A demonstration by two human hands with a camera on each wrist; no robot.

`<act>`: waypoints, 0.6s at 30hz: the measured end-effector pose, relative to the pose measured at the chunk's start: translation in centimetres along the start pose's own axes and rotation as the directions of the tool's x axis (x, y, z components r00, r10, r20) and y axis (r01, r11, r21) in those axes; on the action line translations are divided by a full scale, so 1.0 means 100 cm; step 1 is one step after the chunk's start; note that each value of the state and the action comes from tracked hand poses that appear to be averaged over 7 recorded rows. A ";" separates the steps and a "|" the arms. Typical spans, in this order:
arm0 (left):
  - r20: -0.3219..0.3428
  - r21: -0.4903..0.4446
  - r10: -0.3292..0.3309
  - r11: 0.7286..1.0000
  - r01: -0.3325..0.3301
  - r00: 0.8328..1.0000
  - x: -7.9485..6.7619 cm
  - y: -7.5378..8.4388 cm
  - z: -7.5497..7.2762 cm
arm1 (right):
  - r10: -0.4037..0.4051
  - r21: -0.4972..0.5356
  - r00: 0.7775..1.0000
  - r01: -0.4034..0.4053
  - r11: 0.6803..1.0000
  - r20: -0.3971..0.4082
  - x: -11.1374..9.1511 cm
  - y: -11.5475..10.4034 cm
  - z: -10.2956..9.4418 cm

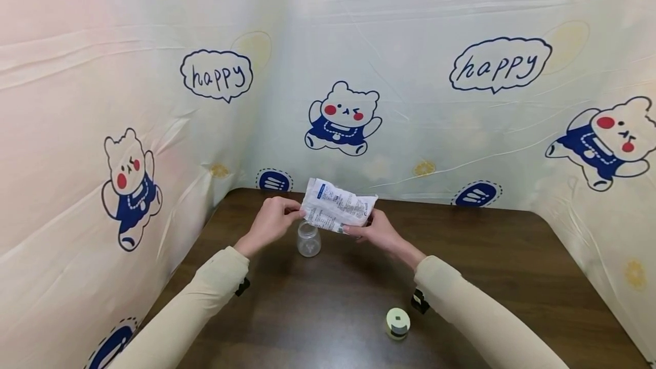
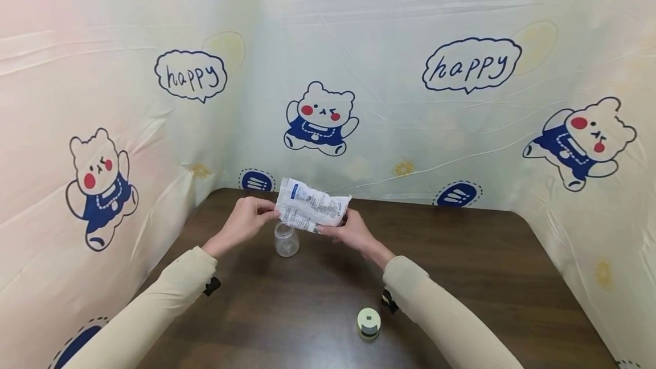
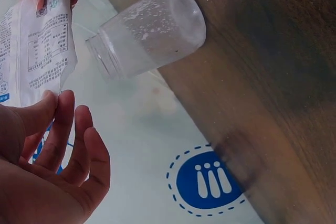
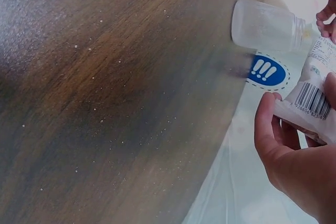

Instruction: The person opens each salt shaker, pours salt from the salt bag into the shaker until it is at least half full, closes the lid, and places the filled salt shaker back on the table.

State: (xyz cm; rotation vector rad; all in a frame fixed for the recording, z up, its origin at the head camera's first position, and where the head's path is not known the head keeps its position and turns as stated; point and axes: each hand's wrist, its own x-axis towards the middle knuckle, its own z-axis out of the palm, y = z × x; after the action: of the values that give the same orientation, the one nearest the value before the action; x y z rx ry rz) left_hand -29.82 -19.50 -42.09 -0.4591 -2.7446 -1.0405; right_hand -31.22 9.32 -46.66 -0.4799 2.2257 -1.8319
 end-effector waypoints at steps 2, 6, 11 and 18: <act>-0.003 0.001 -0.001 1.000 0.001 1.000 0.000 0.000 0.000 | -0.005 0.001 1.000 0.005 1.000 -0.008 0.001 0.000 0.000; -0.004 -0.001 -0.010 1.000 0.010 1.000 0.000 -0.001 0.000 | -0.015 -0.001 1.000 0.015 1.000 -0.025 0.002 0.001 -0.001; 0.002 -0.006 -0.025 1.000 0.025 1.000 -0.001 -0.003 0.002 | -0.015 -0.019 0.999 0.014 1.000 -0.034 0.001 0.001 -0.001; -0.002 -0.010 -0.031 0.999 0.031 1.000 -0.002 -0.006 0.002 | -0.006 -0.026 0.999 0.005 1.000 -0.036 0.002 -0.001 0.000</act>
State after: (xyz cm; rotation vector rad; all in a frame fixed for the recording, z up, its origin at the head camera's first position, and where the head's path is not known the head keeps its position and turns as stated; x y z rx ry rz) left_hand -29.80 -19.82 -42.63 -0.4174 -2.7543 -1.0619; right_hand -31.36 9.20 -46.53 -0.4613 2.2765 -1.8301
